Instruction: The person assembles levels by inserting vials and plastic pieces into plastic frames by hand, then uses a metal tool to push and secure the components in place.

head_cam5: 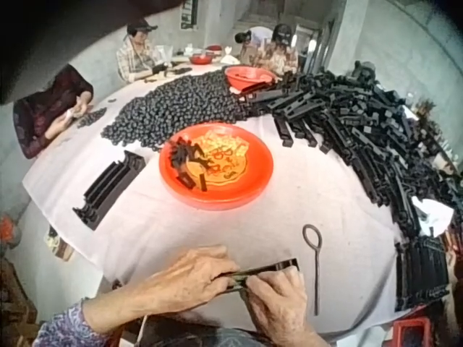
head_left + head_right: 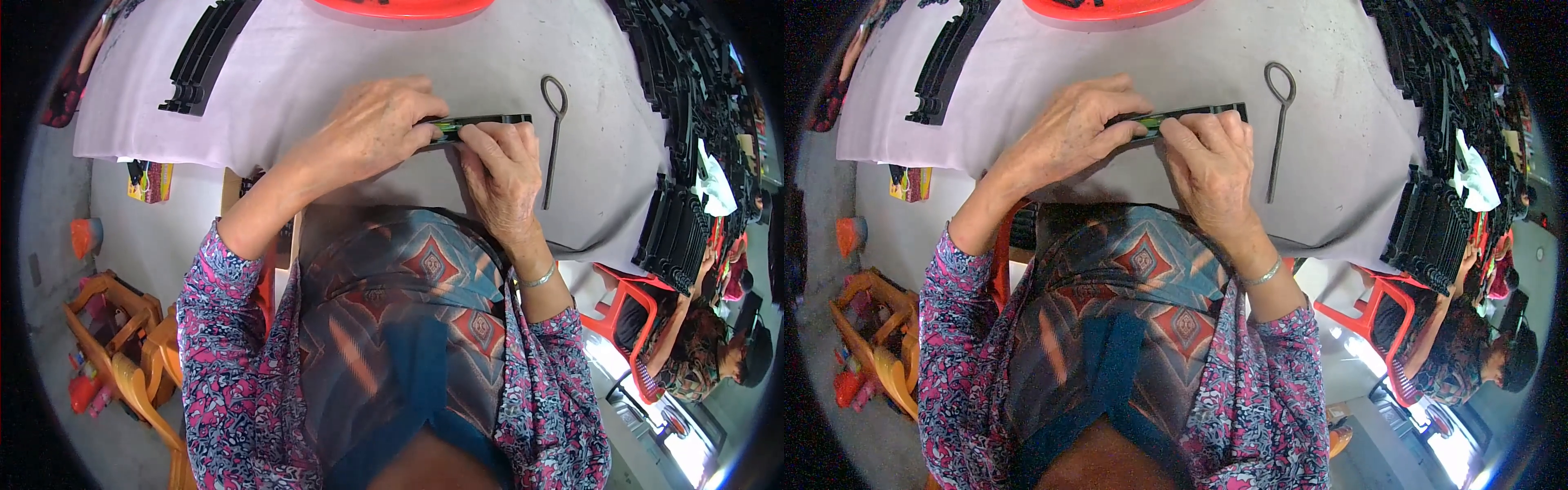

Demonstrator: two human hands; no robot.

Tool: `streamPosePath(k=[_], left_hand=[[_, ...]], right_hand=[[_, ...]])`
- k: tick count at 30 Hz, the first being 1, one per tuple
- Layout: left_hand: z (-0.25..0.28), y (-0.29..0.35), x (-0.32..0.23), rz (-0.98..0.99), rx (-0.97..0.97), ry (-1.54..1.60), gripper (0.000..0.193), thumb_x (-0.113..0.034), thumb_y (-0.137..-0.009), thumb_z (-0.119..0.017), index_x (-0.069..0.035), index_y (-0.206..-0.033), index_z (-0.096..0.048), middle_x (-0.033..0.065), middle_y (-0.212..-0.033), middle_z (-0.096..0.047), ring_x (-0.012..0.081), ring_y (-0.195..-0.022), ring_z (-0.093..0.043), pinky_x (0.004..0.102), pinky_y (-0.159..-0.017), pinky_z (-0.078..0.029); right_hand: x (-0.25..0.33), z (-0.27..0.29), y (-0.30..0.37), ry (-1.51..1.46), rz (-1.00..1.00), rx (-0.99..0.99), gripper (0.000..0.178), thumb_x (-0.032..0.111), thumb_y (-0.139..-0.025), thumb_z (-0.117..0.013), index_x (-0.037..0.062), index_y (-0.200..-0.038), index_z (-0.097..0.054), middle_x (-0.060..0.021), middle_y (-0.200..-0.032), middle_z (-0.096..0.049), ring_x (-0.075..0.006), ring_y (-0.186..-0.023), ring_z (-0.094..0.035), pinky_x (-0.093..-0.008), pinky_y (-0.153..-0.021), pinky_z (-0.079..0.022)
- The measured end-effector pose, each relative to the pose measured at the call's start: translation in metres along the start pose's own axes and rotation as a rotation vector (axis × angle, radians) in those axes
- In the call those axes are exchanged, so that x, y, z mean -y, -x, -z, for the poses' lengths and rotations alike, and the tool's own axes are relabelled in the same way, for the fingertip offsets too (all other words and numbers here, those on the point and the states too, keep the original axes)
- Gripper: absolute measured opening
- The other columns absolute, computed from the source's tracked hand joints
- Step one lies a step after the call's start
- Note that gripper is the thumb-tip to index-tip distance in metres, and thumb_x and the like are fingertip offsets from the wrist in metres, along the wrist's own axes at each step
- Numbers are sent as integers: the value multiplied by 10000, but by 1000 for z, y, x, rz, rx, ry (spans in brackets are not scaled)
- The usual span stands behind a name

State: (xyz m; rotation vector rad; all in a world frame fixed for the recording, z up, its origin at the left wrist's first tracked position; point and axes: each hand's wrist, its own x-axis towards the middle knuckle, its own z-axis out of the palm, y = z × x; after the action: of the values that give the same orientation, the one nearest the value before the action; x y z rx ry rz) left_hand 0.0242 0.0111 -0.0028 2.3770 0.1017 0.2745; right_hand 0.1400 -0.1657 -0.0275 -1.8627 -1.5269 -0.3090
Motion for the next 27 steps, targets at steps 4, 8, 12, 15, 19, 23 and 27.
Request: streamPosePath(k=[4,8,12,15,19,23,27], left_hand=[[-2,-4,-4,-2,-16,-16,200,-138,-867,-625,13,-990,-673,155,-853,-587,366,-812,-589,444,-716,-462],[-6,-5,-3,17,-42,-52,183,-133,-868,-616,8,-969,-674,154,-833,-588,367,-812,-592,445,-714,-462],[-5,-3,0,22,-50,-12,197,-144,-878,-606,13,-979,-670,161,-853,-593,363,-827,-591,438,-726,-461],[-3,-1,6,-38,-71,91,221,-155,-887,-606,22,-1007,-661,159,-867,-584,339,-812,-586,409,-730,-462],[15,11,2,38,-100,84,242,-159,-892,-607,30,-1037,-649,152,-873,-570,315,-778,-574,381,-720,-463],[19,27,-4,102,-132,93,277,-115,-817,-691,29,-1049,-646,131,-865,-566,291,-768,-577,366,-706,-468],[12,37,-3,119,-132,75,368,-66,-716,-763,16,-1059,-656,113,-858,-567,265,-769,-585,360,-695,-475]], right_hand=[[2,0,-1,18,-14,10,281,27,-722,-748,92,-989,-690,-32,-928,-622,-235,-845,-540,-355,-739,-401],[5,1,-5,31,-47,74,277,28,-721,-747,91,-985,-692,-34,-925,-621,-235,-857,-538,-355,-746,-401],[6,1,-5,-8,-67,87,281,25,-720,-751,87,-988,-695,-44,-918,-621,-242,-848,-530,-356,-750,-403],[7,1,-6,-52,-98,25,280,28,-720,-757,77,-988,-698,-53,-912,-624,-248,-836,-528,-362,-751,-412],[6,4,-5,-64,-115,-26,273,42,-718,-766,73,-982,-701,-57,-917,-628,-246,-834,-530,-366,-755,-421],[10,5,-7,23,-14,57,263,78,-725,-761,109,-981,-708,-29,-945,-630,-227,-863,-535,-354,-778,-398],[18,5,-20,58,54,109,228,103,-731,-753,127,-952,-705,-5,-935,-622,-204,-878,-538,-350,-789,-385]])
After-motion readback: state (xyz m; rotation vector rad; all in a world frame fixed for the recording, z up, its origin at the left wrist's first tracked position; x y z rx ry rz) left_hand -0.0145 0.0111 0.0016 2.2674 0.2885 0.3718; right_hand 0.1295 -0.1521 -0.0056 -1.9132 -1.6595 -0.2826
